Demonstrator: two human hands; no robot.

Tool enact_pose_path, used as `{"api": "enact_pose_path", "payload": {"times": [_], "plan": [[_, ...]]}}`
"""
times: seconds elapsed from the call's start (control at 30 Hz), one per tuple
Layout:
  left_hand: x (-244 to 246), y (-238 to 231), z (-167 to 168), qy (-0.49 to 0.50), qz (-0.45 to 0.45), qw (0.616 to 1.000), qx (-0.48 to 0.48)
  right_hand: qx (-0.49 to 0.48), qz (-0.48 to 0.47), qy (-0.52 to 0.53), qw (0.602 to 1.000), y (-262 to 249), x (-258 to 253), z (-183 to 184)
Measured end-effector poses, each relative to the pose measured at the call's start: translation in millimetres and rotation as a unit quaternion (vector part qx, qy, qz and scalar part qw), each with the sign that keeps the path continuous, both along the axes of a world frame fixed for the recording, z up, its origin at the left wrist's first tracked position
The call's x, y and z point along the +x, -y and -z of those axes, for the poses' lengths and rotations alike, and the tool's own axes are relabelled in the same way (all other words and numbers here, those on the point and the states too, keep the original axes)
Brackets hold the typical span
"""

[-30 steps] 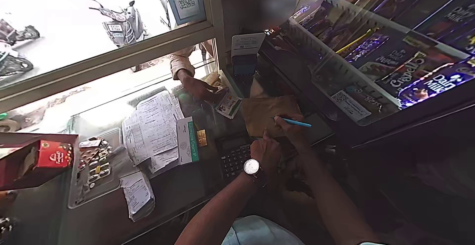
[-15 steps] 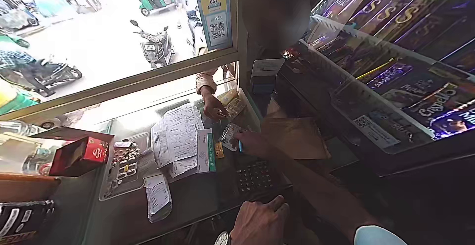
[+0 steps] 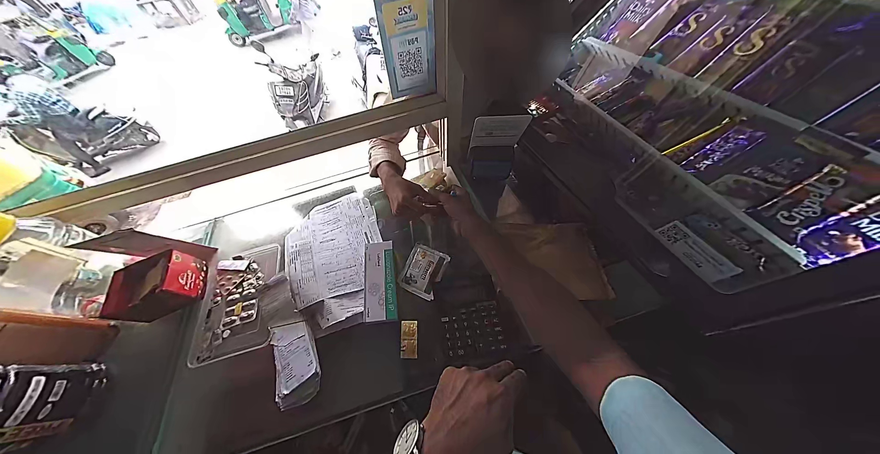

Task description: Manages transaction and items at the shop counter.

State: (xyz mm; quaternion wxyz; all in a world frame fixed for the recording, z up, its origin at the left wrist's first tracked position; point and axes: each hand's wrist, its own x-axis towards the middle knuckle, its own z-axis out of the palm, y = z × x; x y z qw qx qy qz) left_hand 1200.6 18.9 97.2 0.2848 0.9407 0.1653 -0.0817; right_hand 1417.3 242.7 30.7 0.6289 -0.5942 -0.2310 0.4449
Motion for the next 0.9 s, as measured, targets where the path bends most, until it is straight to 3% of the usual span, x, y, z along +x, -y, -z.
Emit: {"api": "enact_pose_path", "payload": {"times": [0.2,0.3,0.37,0.43,0.5,0.6,0.7,0.77,0.83,0.9], "plan": [[-2.5,-6.7,6.5,-0.008,-0.013,1.000,-0.028,-0.002,0.090,-0.009,0.996,16.1,4.2,-8.0],[-7.6,-20.9,17.1,0.123,-0.110,0.985,-0.038,0.067,0.093,0.024,0.993,42.2,17.5,-11.7],[-5.5,-39.9,29.5,0.297,-0.218,0.928,-0.059,0.113,0.056,0.050,0.991,69.8,24.5,-16.6],[1.2,-66.0,31.1,0.412,-0.299,0.855,-0.101,0.132,0.009,0.115,0.984,103.5,22.3,-25.0],[8.9,-86.0,29.5,0.448,-0.352,0.808,-0.149,0.142,-0.013,0.162,0.976,137.4,11.1,-32.8],[25.4,-94.9,27.8,0.445,-0.356,0.787,-0.235,0.195,0.047,0.098,0.975,176.5,-22.7,-40.8],[35.4,-95.1,32.1,0.458,-0.304,0.799,-0.245,0.237,0.091,0.048,0.966,201.3,-44.3,-32.9],[29.0,-105.9,29.1,0.411,-0.243,0.841,-0.254,0.247,0.103,0.042,0.963,216.7,-39.3,-32.7],[22.6,-121.8,21.6,0.339,-0.179,0.883,-0.270,0.246,0.065,0.056,0.966,230.0,-27.3,-28.3],[23.8,-131.8,14.8,0.324,-0.165,0.887,-0.284,0.231,0.021,0.070,0.970,240.8,-26.1,-22.5]]}}
